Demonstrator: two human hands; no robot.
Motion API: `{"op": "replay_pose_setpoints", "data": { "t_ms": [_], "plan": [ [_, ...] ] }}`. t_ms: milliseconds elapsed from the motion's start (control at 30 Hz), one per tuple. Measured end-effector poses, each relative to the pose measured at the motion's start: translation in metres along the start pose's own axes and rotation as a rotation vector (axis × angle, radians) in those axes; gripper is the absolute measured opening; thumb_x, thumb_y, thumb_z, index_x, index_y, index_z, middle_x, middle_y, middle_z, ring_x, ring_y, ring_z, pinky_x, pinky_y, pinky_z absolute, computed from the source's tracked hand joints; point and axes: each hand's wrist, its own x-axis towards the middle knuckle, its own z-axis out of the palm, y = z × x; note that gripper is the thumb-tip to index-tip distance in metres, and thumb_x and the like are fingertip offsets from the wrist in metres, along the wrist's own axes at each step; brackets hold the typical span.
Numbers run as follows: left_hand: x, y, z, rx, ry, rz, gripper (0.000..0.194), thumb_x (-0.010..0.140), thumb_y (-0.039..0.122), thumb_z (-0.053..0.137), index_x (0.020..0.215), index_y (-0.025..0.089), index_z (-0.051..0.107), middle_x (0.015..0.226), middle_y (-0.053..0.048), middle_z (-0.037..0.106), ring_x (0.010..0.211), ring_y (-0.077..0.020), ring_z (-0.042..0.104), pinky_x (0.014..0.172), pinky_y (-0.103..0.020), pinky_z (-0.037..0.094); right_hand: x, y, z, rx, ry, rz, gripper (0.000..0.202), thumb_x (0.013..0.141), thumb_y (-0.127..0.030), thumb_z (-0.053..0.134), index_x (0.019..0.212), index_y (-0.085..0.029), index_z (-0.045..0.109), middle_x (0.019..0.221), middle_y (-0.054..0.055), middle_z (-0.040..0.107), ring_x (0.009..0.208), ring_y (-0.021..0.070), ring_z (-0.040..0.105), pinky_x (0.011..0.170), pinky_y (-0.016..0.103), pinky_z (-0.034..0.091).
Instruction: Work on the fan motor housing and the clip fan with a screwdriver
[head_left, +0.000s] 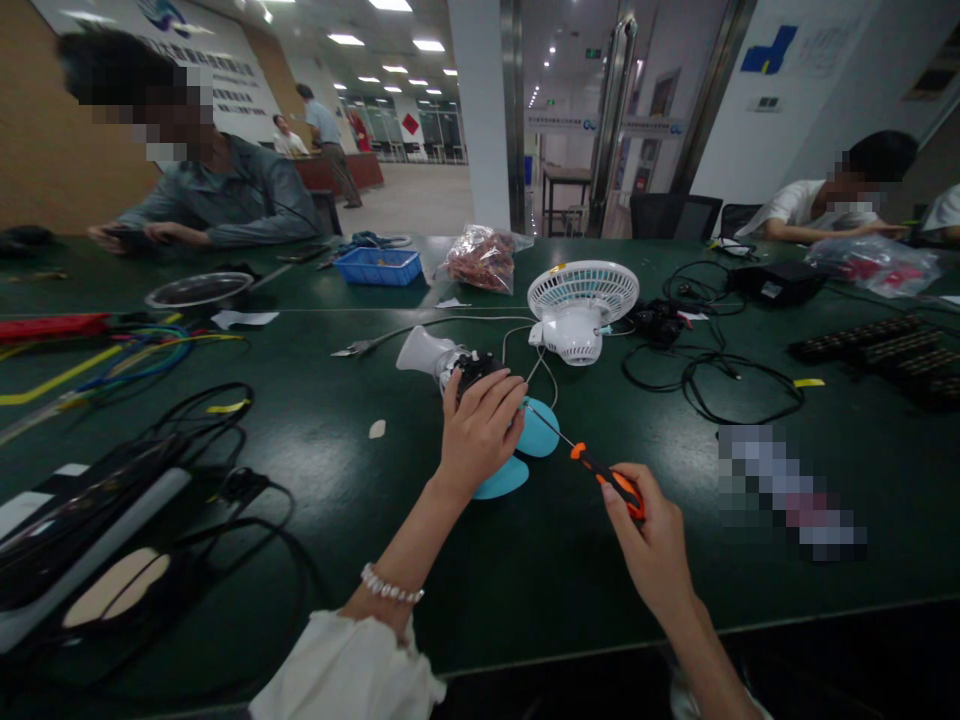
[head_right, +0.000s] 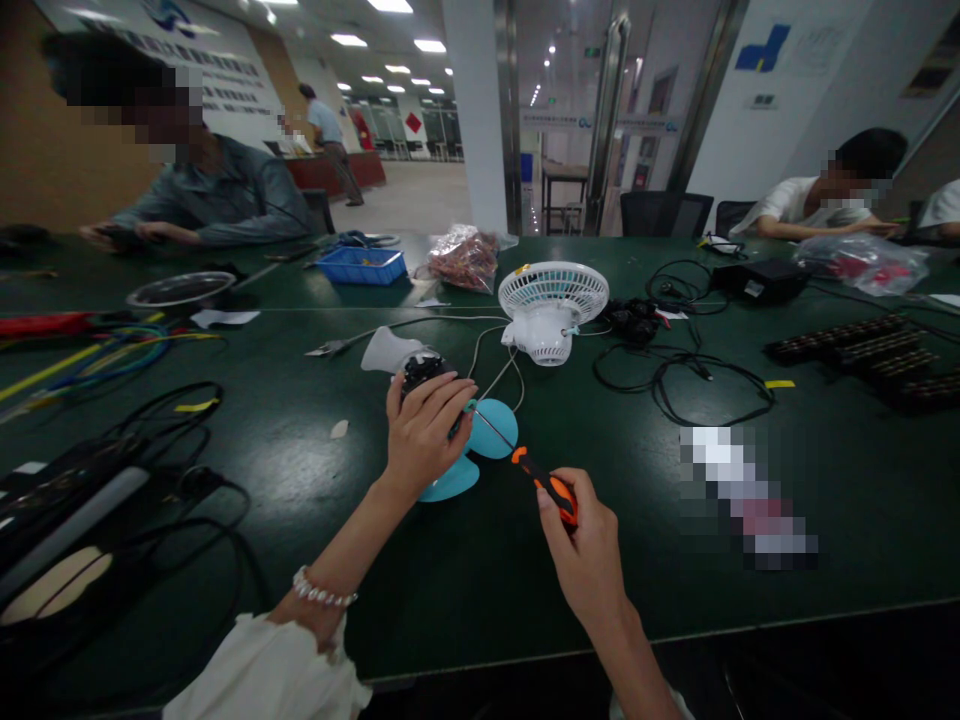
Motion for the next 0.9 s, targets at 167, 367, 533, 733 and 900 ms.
{"op": "replay_pose_setpoints", "data": {
  "t_ms": [167,367,533,733,900],
  "plan": [
    [0.0003,0.0004,-0.0009,-0.012,-0.006,-0.007,0.034,0.086,0.022,0.055,0.12,0.024,0.059,0.118,-0.003,0.068,0.117,-0.0222,0.057,0.118,-0.052,0.016,0.0,-0.0008,0.0001,0.004,-0.016,0.006,0.026,0.095,-0.042,0.044,0.1,-0.019,0.055,0.065,-0.004,0.05,0.05,0.0103,0.048,0.046,0.021,0.037],
    [0.0007,0.0003,-0.0012,-0.004,-0.007,-0.003,0.033,0.087,0.022,0.055,0.119,0.024,0.06,0.118,-0.003,0.068,0.117,-0.0218,0.056,0.118,-0.051,0.016,0.0005,0.0003,0.0,-0.011,-0.072,-0.009,0.03,0.097,-0.042,0.04,0.101,-0.018,0.058,0.064,-0.004,0.051,0.052,0.011,0.049,0.049,0.022,0.036],
    [0.0003,0.0006,-0.0005,-0.011,0.001,-0.002,0.034,0.087,0.022,0.054,0.12,0.025,0.06,0.117,-0.004,0.069,0.116,-0.0223,0.057,0.118,-0.052,0.015,0.0019,0.0021,0.0008,-0.037,-0.084,-0.029,0.035,0.098,-0.041,0.036,0.101,-0.018,0.061,0.064,-0.002,0.054,0.052,0.012,0.049,0.049,0.023,0.035],
    [0.0011,0.0009,-0.0015,-0.009,0.001,-0.003,0.032,0.087,0.022,0.055,0.118,0.024,0.06,0.118,-0.003,0.068,0.117,-0.0223,0.057,0.118,-0.051,0.016,0.0025,0.0021,0.002,-0.044,-0.05,-0.039,0.027,0.093,-0.037,0.045,0.11,-0.019,0.057,0.076,0.001,0.06,0.058,0.0132,0.054,0.051,0.023,0.04],
    [0.0017,0.0009,-0.0022,0.01,0.005,0.013,0.032,0.087,0.022,0.055,0.118,0.023,0.06,0.117,-0.003,0.069,0.116,-0.0215,0.057,0.118,-0.05,0.016,0.0001,0.003,0.0035,0.006,-0.017,-0.005,0.029,0.088,-0.033,0.054,0.113,-0.019,0.048,0.082,0.001,0.061,0.062,0.0135,0.058,0.055,0.023,0.044]
  ]
}}
